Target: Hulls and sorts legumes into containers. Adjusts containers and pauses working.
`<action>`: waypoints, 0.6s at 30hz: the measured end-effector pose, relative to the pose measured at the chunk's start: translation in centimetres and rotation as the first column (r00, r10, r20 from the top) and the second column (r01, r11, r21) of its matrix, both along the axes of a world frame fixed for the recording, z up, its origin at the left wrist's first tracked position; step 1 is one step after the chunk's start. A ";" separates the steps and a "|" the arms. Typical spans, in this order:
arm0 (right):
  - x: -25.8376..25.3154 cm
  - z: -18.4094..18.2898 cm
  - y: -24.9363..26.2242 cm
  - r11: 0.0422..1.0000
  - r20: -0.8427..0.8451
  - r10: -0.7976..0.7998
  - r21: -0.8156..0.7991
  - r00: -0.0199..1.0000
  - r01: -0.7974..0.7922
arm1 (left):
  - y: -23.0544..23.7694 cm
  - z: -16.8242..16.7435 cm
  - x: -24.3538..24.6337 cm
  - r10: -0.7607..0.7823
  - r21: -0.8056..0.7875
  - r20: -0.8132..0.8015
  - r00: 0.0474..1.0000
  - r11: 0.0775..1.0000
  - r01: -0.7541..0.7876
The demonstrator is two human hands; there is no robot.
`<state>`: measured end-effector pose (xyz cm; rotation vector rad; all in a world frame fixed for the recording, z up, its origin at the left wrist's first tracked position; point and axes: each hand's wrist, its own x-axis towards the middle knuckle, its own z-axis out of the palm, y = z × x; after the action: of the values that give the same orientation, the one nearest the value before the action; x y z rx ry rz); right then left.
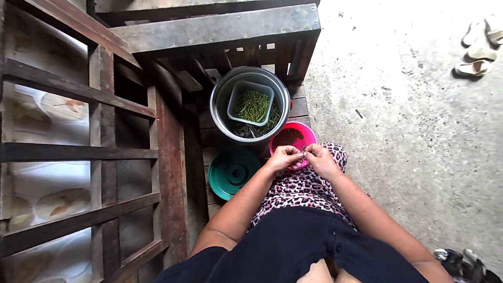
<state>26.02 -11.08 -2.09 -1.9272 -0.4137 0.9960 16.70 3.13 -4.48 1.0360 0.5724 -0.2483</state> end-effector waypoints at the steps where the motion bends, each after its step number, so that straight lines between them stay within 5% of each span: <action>1: -0.1 -0.1 0.0 1.000 0.005 -0.003 0.004 1.000 0.003 | -0.1 -0.2 -0.1 0.007 -0.031 -0.002 1.000 0.999 -0.007; 15: -1.3 -1.2 -0.9 0.994 0.247 -0.023 0.108 0.969 -0.004 | -1.1 0.7 0.0 0.083 -0.029 -0.080 0.993 0.996 -0.086; 18: -1.1 -1.0 -1.0 0.993 0.173 -0.065 0.108 0.983 0.046 | -1.8 0.1 0.1 0.109 0.101 -0.006 0.994 0.989 -0.108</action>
<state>24.91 -12.05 -3.12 -1.9291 -0.5000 0.7559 16.79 1.36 -4.34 1.0970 0.6552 -0.1308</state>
